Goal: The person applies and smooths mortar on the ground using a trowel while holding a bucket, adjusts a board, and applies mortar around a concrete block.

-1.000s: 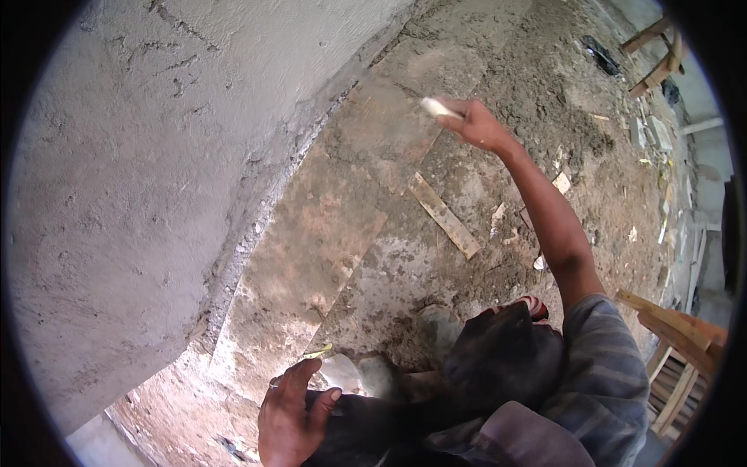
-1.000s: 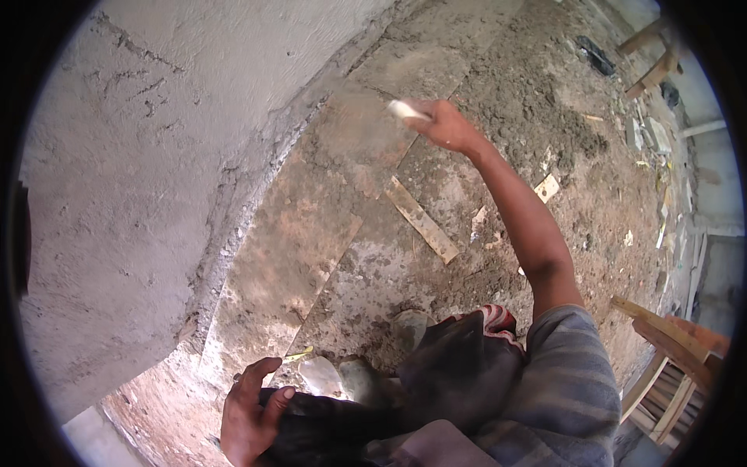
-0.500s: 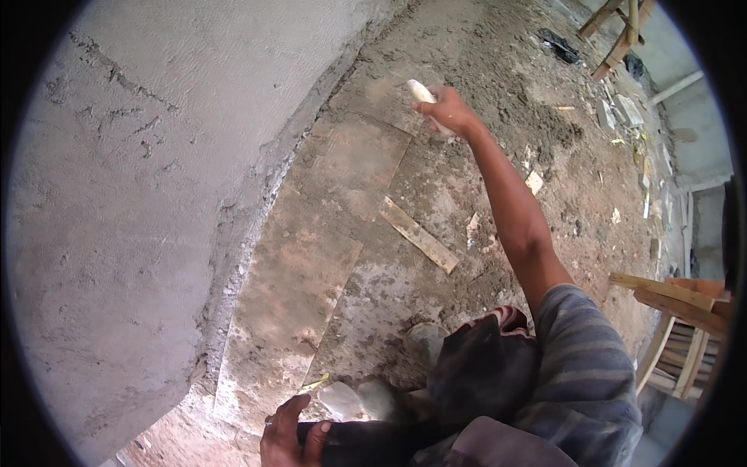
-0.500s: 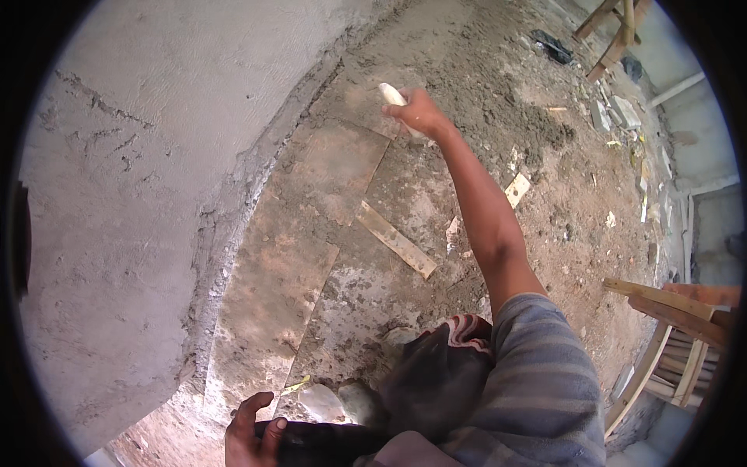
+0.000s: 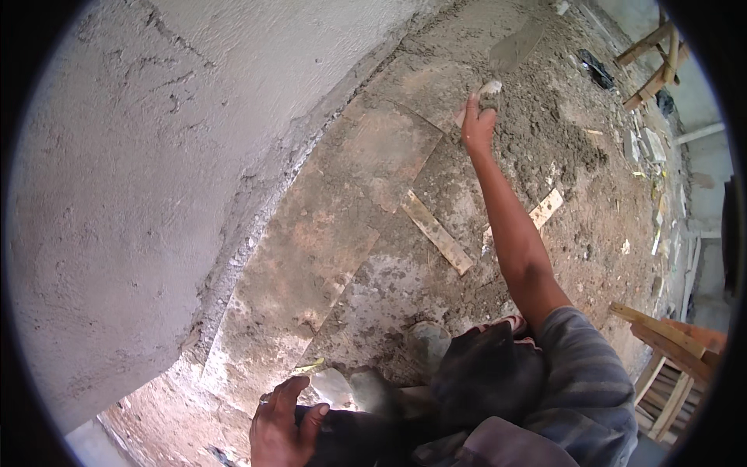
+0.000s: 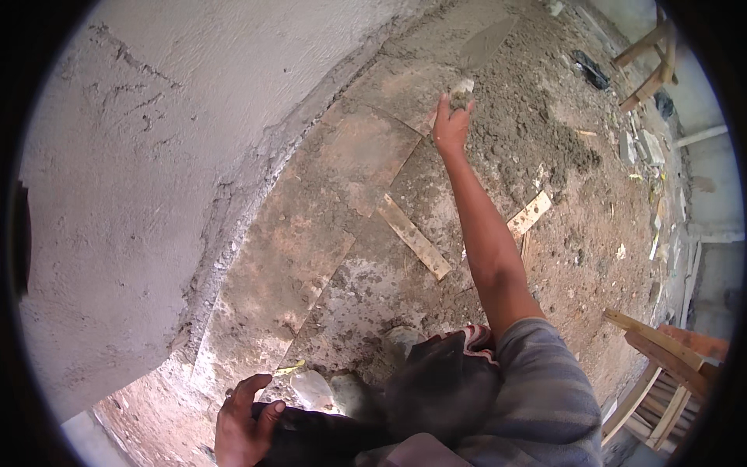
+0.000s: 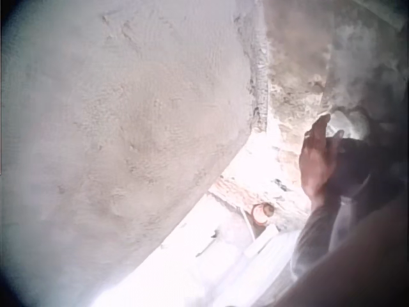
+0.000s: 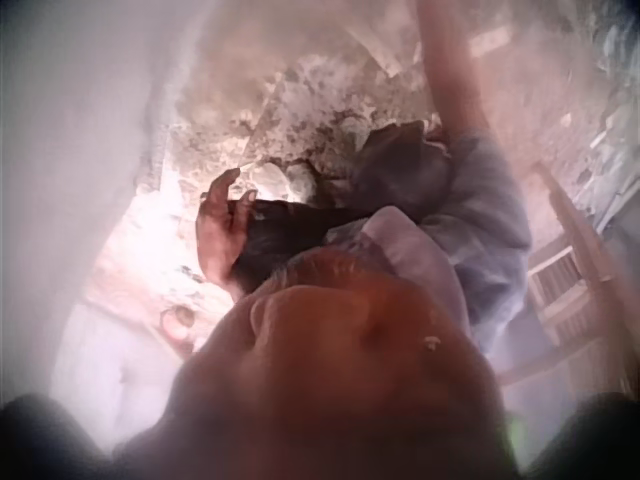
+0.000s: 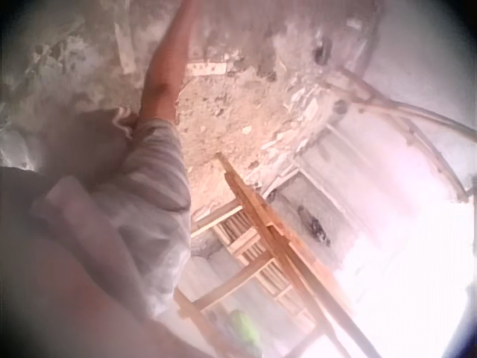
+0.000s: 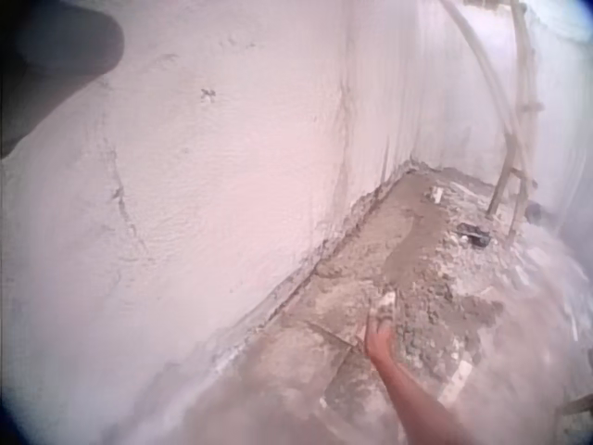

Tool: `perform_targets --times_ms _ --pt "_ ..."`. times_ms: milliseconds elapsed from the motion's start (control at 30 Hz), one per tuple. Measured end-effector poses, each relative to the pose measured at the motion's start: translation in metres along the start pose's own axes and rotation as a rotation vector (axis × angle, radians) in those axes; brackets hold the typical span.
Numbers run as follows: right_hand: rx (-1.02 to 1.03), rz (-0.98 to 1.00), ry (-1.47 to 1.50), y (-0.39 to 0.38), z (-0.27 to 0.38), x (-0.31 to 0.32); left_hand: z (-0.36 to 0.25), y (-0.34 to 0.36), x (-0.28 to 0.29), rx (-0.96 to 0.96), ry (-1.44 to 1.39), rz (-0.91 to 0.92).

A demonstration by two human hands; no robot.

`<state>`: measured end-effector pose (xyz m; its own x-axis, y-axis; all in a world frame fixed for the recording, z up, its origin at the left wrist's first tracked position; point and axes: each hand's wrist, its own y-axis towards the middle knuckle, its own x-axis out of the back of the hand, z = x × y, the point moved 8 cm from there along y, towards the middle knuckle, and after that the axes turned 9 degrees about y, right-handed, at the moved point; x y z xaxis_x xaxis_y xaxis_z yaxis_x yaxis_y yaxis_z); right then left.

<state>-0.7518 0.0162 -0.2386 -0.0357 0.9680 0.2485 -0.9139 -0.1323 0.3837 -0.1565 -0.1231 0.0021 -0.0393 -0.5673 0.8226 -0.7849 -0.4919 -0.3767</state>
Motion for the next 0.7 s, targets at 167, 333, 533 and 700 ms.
perform_targets --times_ms 167,333,533,700 --pt "-0.662 0.329 0.112 -0.030 -0.016 -0.036 0.003 0.011 0.000 0.015 0.056 0.028" --pt "-0.250 0.329 -0.359 -0.003 -0.055 0.012 0.005 0.017 0.001 0.008 0.039 -0.019" --pt "-0.031 0.828 0.026 -0.182 0.138 -0.048 0.015 -0.007 0.000 0.004 0.045 0.024" --pt "0.050 1.493 -0.380 -0.366 0.155 -0.102 0.008 -0.002 -0.004 -0.131 -0.055 0.036"
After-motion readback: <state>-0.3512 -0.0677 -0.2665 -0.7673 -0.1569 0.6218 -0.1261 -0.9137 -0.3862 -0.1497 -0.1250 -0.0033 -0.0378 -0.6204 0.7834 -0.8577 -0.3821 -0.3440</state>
